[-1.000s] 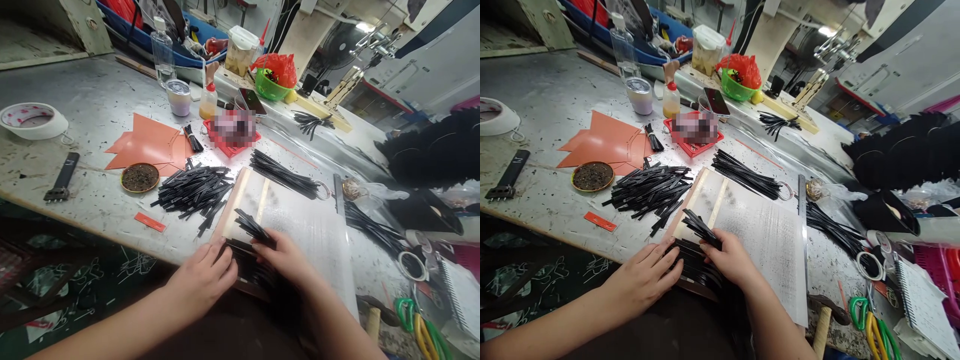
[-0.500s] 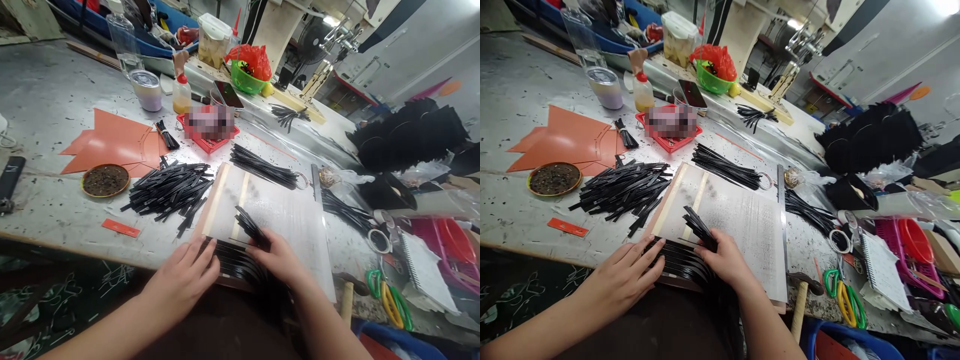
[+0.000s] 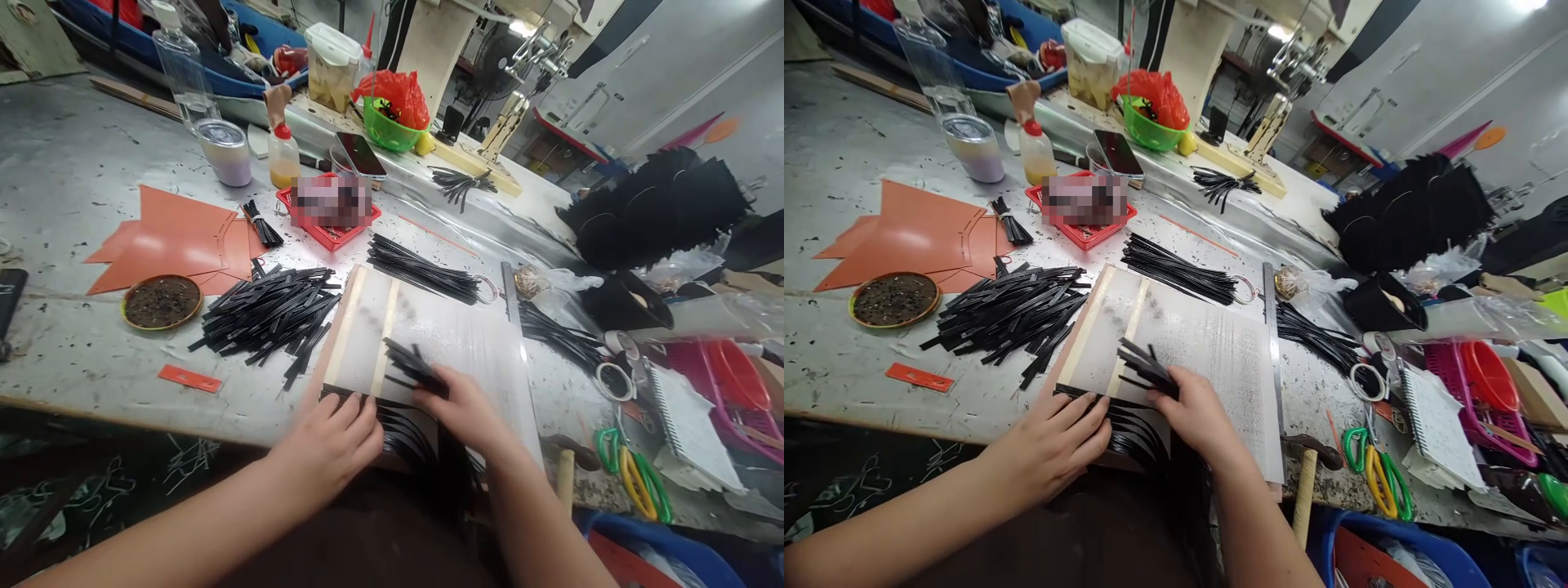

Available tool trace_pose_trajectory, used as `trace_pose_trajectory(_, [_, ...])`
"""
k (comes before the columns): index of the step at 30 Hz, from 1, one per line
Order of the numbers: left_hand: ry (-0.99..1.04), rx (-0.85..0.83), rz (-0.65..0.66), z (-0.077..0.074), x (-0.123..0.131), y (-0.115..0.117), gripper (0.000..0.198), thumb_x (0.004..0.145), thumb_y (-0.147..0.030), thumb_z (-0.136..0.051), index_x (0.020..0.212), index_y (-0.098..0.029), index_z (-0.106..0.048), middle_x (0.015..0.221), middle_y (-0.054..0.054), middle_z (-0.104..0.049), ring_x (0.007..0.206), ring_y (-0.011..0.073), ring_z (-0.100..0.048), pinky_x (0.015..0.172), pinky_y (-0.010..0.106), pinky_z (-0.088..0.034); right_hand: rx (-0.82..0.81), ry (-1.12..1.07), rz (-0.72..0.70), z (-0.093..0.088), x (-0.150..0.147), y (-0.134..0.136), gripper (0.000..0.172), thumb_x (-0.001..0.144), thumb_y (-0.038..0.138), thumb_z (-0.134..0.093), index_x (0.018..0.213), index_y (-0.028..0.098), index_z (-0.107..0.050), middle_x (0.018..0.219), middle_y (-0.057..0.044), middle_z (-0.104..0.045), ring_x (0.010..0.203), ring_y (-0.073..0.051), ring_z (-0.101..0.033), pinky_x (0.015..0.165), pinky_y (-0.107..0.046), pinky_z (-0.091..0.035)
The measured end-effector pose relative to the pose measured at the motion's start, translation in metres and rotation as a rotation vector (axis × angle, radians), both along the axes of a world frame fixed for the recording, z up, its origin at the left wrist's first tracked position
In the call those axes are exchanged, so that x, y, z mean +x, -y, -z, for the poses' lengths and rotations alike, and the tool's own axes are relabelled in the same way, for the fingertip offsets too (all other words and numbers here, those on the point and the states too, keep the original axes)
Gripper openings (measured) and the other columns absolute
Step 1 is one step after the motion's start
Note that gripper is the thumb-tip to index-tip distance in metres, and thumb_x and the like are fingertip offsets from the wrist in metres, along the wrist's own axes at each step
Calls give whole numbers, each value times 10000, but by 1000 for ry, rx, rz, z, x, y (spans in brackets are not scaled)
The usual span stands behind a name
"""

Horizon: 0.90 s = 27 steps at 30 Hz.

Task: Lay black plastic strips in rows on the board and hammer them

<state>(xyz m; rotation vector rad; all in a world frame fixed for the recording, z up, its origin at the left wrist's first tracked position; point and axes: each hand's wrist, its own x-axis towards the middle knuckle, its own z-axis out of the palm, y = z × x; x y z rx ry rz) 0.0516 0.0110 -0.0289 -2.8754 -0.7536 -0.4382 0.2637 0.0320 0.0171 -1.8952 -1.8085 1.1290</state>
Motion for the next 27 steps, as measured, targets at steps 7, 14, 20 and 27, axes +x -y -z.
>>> trace_pose_trajectory(7, [11,-42,7,1,2,0,287,788,-265,-496,1059,-178,-534,1180,55,-556,926,254,-522,696,375,-394,-157,-266,-47,-6,-22,-22,84,693,253,-576,730,178,-579,623,25,-559,537,-128,-515,523,-251,-423])
trace_pose_trajectory(14, [89,20,-125,1,-16,11,250,833,-216,-453,1044,-124,-552,1074,120,-602,1016,265,-522,873,425,-360,-235,-179,-172,14,-58,-28,115,752,265,-542,695,169,-568,535,23,-547,468,-113,-501,465,-225,-386])
trace_pose_trajectory(20, [84,-29,-236,0,-29,19,282,796,-167,-492,1064,-102,-549,1097,150,-586,1011,279,-537,827,390,-395,-186,-49,-226,11,-60,-29,133,753,275,-548,718,168,-617,594,-12,-608,565,-147,-551,504,-233,-384])
trace_pose_trajectory(27, [90,-39,-222,-1,-27,13,251,805,-236,-487,1012,-121,-569,1058,134,-600,1054,288,-522,882,394,-378,-155,-12,-219,9,-64,-29,136,749,278,-565,747,167,-643,639,-20,-641,608,-160,-558,532,-240,-382])
